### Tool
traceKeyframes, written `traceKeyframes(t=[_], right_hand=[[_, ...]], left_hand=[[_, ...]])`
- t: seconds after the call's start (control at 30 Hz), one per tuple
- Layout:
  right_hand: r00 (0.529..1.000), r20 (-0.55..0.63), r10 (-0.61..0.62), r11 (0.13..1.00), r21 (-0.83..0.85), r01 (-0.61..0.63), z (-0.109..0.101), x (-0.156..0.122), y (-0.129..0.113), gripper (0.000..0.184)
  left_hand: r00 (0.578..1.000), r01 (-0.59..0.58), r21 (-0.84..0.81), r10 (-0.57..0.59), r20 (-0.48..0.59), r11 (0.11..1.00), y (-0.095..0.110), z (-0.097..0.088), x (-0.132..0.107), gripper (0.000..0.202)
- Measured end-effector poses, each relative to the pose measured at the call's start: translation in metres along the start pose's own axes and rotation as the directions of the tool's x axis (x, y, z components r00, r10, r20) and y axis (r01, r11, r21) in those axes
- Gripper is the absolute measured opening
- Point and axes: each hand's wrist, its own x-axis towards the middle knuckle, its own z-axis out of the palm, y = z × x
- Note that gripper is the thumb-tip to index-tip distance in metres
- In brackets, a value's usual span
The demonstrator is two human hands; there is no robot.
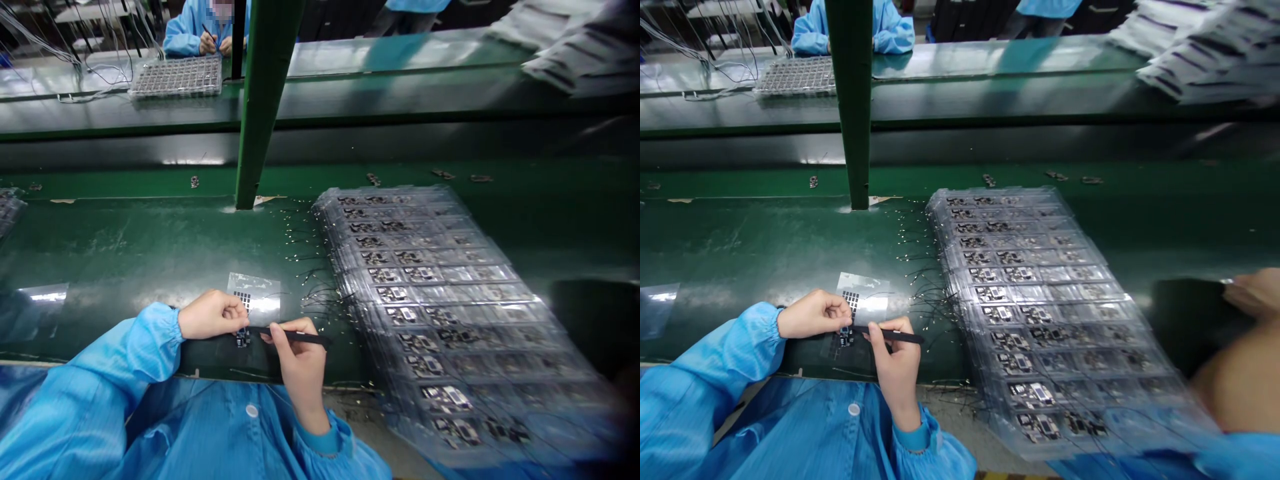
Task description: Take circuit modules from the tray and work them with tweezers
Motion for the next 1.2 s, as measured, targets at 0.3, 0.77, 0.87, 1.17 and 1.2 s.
traceKeyframes(t=[0.3, 0.77, 0.87, 1.17, 1.2], right_hand=[[0.999, 0.036, 0.026, 0.997, 0.069, -0.029, -0.004, -0.001, 0.003, 0.037], [0.971, 0.237, 0.021, 1.0, -0.021, -0.016, 0.014, 0.002, -0.017, 0.019], [0.977, 0.208, -0.043, 0.992, -0.107, 0.066, 0.016, 0.0, -0.013, 0.017], [0.955, 0.278, 0.105, 0.99, 0.061, -0.127, 0.015, 0.008, -0.014, 0.024], [0.952, 0.282, 0.117, 0.987, 0.073, -0.142, 0.015, 0.008, -0.014, 0.025]], left_hand=[[0.998, 0.014, -0.078, -0.019, -0.064, 0.997, 0.003, -0.005, -0.002, 0.016], [0.988, -0.098, 0.091, 0.107, -0.11, 0.991, 0.006, 0.001, -0.005, 0.013], [0.982, -0.119, 0.081, 0.13, -0.138, 0.99, 0.006, 0.004, -0.005, 0.01], [0.981, -0.129, 0.021, 0.131, -0.142, 0.991, 0.006, 0.002, -0.005, 0.012], [0.982, -0.128, 0.021, 0.13, -0.14, 0.992, 0.006, 0.002, -0.005, 0.012]])
